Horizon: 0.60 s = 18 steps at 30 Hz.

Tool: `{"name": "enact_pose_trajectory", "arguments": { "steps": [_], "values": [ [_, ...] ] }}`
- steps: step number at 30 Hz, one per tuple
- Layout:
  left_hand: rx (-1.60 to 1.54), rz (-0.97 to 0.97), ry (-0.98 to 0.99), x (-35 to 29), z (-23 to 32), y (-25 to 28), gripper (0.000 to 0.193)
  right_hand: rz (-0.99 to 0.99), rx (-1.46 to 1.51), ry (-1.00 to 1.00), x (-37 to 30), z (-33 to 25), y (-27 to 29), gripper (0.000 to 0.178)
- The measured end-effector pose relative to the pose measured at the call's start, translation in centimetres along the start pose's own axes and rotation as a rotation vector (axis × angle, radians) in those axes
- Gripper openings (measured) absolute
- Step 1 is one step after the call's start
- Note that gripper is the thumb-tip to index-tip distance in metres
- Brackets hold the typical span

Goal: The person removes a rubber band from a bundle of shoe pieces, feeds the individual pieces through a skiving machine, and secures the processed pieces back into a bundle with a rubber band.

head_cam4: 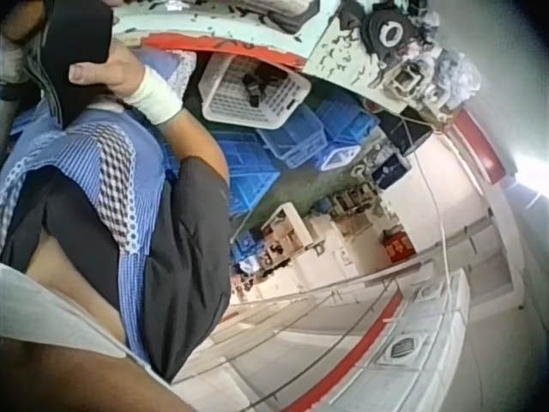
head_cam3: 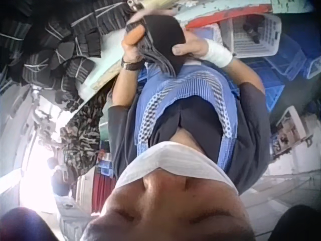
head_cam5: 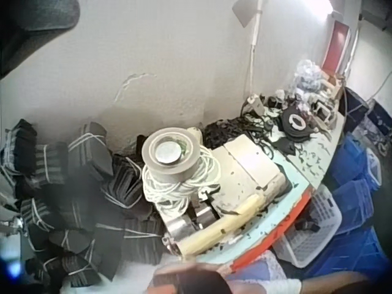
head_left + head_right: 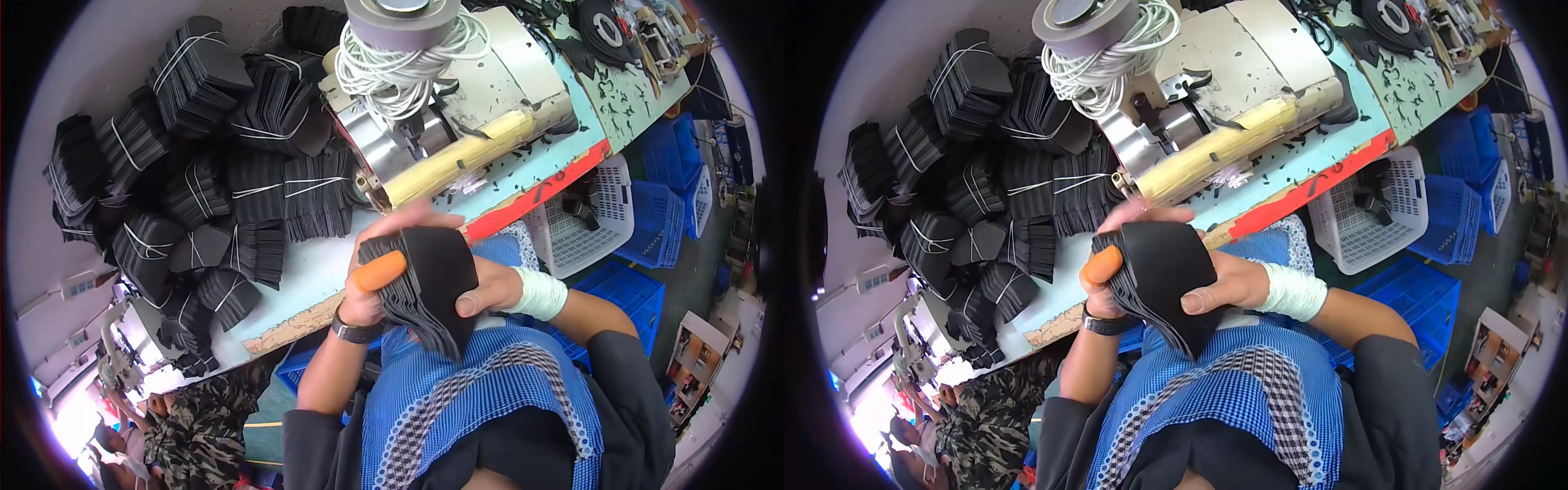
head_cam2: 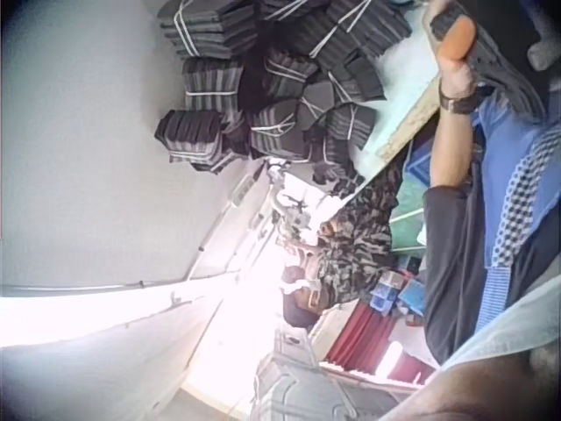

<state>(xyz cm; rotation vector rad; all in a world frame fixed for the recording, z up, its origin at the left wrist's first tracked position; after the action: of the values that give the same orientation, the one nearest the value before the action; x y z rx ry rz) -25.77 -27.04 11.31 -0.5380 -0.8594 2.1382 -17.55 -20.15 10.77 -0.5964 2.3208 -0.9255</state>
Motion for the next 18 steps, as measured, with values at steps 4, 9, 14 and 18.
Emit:
{"name": "enact_pose_trajectory", "arguments": {
  "steps": [4,9,14,18],
  "values": [
    [-0.025,0.023,-0.127,-0.2,0.9,0.4,0.062,0.028,0.245,0.013,0.1,-0.5,0.1,0.067],
    [-0.027,-0.056,0.178,0.2,-0.2,0.8,0.070,-0.014,0.050,-0.107,1.1,-1.1,0.3,0.067],
    [0.021,0.149,0.144,0.3,1.1,4.1,0.059,-0.007,0.042,-0.065,0.4,-3.3,2.7,0.066],
    [0.109,0.153,0.239,2.6,2.9,4.3,0.059,0.352,-0.063,-0.030,0.6,-4.7,7.3,0.050]
  ]
}}
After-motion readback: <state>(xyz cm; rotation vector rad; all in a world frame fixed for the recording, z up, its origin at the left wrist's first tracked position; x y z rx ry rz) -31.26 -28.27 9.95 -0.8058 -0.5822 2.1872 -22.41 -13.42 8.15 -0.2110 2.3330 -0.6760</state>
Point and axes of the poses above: each hand's wrist, its own x-axis towards the middle knuckle, its own y-axis out of the back of the hand, z = x × y, the point moved 8 cm from there along x, towards the middle knuckle, and after that the axes turned 1 degree about x, right-handed, at the moved point
